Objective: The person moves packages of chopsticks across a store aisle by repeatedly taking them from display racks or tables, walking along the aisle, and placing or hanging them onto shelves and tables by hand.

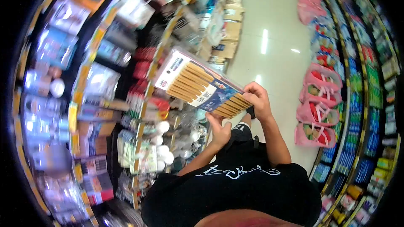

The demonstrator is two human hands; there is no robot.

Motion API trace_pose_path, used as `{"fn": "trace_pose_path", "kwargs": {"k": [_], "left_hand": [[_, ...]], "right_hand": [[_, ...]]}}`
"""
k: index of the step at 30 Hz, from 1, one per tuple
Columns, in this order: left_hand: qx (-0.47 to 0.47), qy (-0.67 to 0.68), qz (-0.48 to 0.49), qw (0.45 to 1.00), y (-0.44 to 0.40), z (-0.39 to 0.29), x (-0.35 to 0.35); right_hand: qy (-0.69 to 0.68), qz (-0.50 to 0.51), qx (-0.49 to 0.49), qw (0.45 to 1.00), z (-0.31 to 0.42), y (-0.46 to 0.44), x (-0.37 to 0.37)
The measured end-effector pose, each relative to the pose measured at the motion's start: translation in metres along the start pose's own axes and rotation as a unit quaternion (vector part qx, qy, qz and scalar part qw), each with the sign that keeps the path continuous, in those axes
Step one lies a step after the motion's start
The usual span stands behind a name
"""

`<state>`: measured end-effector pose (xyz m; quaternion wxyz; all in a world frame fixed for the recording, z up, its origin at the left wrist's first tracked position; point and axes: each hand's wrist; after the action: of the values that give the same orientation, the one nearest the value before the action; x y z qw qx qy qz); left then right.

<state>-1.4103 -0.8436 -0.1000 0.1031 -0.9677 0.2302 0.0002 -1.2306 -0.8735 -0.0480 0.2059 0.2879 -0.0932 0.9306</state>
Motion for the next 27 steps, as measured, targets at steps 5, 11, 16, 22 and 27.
{"fn": "trace_pose_path", "kwargs": {"k": [5,11,16,22,27], "left_hand": [[-0.113,0.015,0.285,0.952,-0.056,0.043,0.07],[-0.049,-0.137,0.548,0.824,-0.199,0.036,0.164],[0.083,-0.155,0.628,0.758,-0.309,0.048,0.247],[0.047,-0.086,0.572,0.814,-0.403,0.055,0.302],[0.054,-0.131,0.538,0.831,-0.459,0.098,0.341]], "right_hand": [[0.088,-0.162,0.006,0.983,0.039,-0.011,-0.106],[0.15,-0.347,-0.035,0.925,0.084,-0.049,-0.203],[0.224,-0.429,-0.1,0.869,0.104,-0.12,-0.269],[0.08,-0.442,-0.179,0.875,0.147,-0.22,-0.296],[0.039,-0.397,-0.113,0.91,0.167,-0.309,-0.357]]}}
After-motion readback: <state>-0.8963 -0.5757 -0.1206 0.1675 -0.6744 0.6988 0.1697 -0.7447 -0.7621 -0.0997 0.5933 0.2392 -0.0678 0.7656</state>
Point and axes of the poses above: each hand's wrist, its own y-axis away from the middle knuckle, its own x-axis out of the palm, z = x × y, and after that the axes turned 9 degrees about -y, right-handed
